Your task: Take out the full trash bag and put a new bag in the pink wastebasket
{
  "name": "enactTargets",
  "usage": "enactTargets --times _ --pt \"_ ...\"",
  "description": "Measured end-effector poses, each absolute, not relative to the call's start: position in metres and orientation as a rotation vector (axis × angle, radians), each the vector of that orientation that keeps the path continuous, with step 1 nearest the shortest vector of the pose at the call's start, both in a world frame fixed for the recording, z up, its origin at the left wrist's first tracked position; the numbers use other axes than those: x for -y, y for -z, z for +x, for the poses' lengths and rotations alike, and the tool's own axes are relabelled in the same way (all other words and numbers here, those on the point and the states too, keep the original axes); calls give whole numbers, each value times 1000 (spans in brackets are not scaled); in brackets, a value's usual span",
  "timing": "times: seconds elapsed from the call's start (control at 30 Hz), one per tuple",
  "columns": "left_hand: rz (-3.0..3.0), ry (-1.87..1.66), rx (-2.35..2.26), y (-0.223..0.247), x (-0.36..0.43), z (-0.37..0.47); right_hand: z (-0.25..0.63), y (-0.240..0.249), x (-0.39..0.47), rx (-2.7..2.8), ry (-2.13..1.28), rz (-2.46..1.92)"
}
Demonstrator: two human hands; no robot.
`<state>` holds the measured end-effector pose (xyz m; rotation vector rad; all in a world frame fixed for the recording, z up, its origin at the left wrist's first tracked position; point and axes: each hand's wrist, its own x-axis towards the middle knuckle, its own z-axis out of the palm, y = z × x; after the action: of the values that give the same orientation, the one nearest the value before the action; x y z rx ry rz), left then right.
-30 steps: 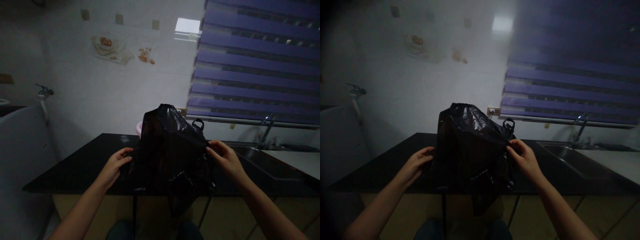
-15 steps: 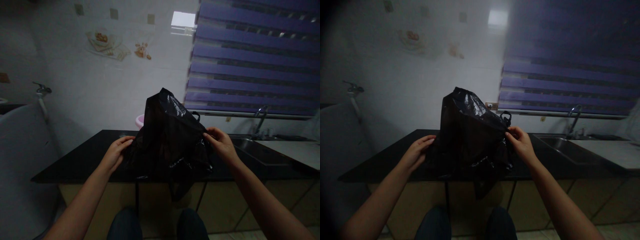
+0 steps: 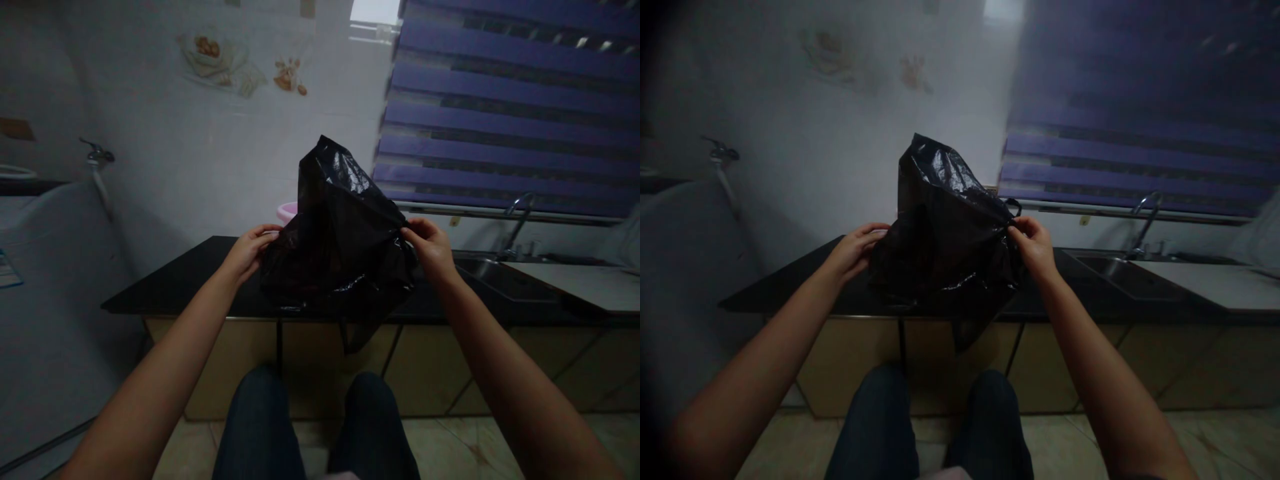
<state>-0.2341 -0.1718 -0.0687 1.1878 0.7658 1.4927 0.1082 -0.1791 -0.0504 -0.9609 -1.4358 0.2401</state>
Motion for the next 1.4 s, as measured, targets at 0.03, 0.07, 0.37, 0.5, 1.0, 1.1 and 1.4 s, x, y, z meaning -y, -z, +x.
enactTargets --times 0.03,0.07,0.37,0.5,1.0,1.1,1.4 --pt "1202 -1482 -766 69 173 -235 107 52 182 1426 -240 -954" --pt "1219 -1478 -762 69 175 -237 107 53 185 1418 -239 -948" --pt "1328 -1454 -742 65 192 -241 100 63 214 1386 -230 -883" --pt "1349 -1415 -684 63 203 -236 100 64 221 1422 -198 -865" --pt "1353 -1385 -708 69 226 -236 106 70 240 1391 -309 -821" --pt "1365 -1378 -695 70 226 -238 106 70 242 1386 -328 -826" --pt "1343 -1357 -700 74 230 -246 114 75 249 1407 -310 -898"
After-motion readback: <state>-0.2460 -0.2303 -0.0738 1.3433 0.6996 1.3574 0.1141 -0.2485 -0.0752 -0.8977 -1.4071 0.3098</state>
